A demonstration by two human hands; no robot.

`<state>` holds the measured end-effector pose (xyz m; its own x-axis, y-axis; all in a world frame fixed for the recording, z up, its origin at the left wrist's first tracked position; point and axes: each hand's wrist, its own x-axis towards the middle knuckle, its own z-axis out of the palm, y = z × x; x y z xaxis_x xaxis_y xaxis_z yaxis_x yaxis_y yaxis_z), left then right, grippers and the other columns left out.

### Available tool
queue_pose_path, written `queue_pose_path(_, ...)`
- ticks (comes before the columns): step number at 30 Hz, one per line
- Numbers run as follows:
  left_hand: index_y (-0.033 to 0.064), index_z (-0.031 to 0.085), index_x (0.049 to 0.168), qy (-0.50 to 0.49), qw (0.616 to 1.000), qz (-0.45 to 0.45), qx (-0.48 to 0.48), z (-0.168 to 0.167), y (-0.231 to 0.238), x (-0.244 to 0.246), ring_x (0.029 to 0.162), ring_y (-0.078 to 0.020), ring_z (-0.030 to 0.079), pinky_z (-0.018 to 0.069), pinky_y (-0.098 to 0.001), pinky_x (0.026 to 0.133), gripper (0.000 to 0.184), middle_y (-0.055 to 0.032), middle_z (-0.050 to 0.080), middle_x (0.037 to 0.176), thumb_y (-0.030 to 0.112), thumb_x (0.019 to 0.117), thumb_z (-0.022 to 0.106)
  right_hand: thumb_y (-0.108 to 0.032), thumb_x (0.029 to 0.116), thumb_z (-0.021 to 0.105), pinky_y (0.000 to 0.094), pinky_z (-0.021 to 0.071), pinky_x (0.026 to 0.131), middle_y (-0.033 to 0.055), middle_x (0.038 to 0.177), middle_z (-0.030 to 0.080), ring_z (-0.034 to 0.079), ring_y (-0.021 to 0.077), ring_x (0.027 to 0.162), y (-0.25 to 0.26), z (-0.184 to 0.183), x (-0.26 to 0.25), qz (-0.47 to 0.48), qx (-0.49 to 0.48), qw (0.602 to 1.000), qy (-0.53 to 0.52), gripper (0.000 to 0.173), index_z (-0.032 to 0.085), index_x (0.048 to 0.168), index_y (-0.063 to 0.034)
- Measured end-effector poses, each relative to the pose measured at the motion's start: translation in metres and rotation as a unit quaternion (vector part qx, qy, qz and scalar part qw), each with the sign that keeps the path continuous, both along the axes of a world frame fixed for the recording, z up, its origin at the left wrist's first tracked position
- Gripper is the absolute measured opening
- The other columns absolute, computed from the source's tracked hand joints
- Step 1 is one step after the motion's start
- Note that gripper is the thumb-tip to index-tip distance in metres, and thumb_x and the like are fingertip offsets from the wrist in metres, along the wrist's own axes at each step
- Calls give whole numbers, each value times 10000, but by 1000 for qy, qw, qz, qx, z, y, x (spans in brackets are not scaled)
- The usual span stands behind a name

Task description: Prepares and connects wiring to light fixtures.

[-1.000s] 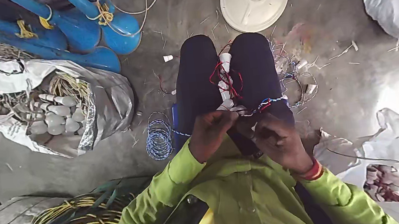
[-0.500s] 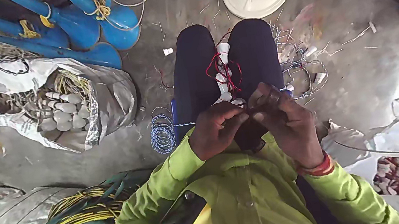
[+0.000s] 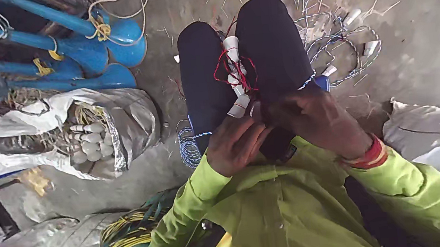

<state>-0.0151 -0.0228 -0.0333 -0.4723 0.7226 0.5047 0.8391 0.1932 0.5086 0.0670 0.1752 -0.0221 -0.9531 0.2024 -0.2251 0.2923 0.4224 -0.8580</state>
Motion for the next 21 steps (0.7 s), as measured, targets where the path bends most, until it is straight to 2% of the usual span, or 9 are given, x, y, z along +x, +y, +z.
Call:
queue_pose_path(3,-10,750,1091,7,999,9,-36,1,0,1,830,-212,664,579,-299,754,200,-142,682,910,107,928,746,-331,969,620,378,523,534,-24,702,656,620,112,606,-1,-3,-2,-2,12,1000,-24,229,743,901,-151)
queue_pose_path(4,-12,761,1088,2,999,9,-47,1,0,1,807,-214,664,579,-302,731,192,-145,687,890,97,931,740,-348,976,621,377,523,536,-28,709,661,623,112,611,-1,-3,-2,-7,21,1000,-19,241,753,910,-157)
queue_pose_path(6,-5,774,1027,-9,998,22,-59,3,2,0,799,-214,666,576,-306,730,140,-139,691,865,92,940,725,-307,965,658,301,530,571,-42,758,683,632,64,650,-1,-1,0,-41,30,998,24,191,762,924,-153)
queue_pose_path(8,1,778,999,-33,996,55,-54,7,5,-4,830,-185,682,581,-286,771,136,-125,709,874,113,946,724,-226,948,702,206,581,692,-25,917,732,676,10,785,-1,1,5,-85,6,992,98,152,759,1024,-106)
queue_pose_path(11,7,776,1004,-136,986,95,-30,13,7,-10,867,-116,681,581,-242,788,138,-96,716,925,117,933,730,-175,928,720,165,565,625,-4,898,710,639,-7,723,-8,0,15,-107,-34,974,197,166,727,1019,-36)
queue_pose_path(12,8,768,1014,-196,975,99,-20,15,7,-12,870,-93,679,588,-232,775,133,-80,708,947,105,932,727,-177,925,715,157,543,597,-14,870,704,614,-17,688,-12,-1,18,-100,-35,974,198,159,736,1007,-42)
queue_pose_path(14,3,754,1020,-329,939,100,10,19,8,-13,806,-65,675,603,-220,699,120,-49,697,949,76,930,722,-189,930,714,175,574,637,-3,869,742,658,-6,717,-22,-5,18,-100,-10,977,185,167,778,1007,-55)
queue_pose_path(18,20,742,1031,-511,849,119,63,24,8,-10,611,-32,587,515,-200,554,100,3,701,813,50,949,693,-232,911,771,197,573,671,24,880,739,671,22,756,-36,-15,7,-137,12,973,188,216,774,1011,-41)
queue_pose_path(21,50,755,1007,-587,794,137,80,27,7,-7,589,-30,577,500,-197,543,86,8,700,781,70,959,687,-197,875,816,216,612,662,-7,920,728,695,39,765,-42,-13,4,-175,-132,967,129,270,695,1069,-53)
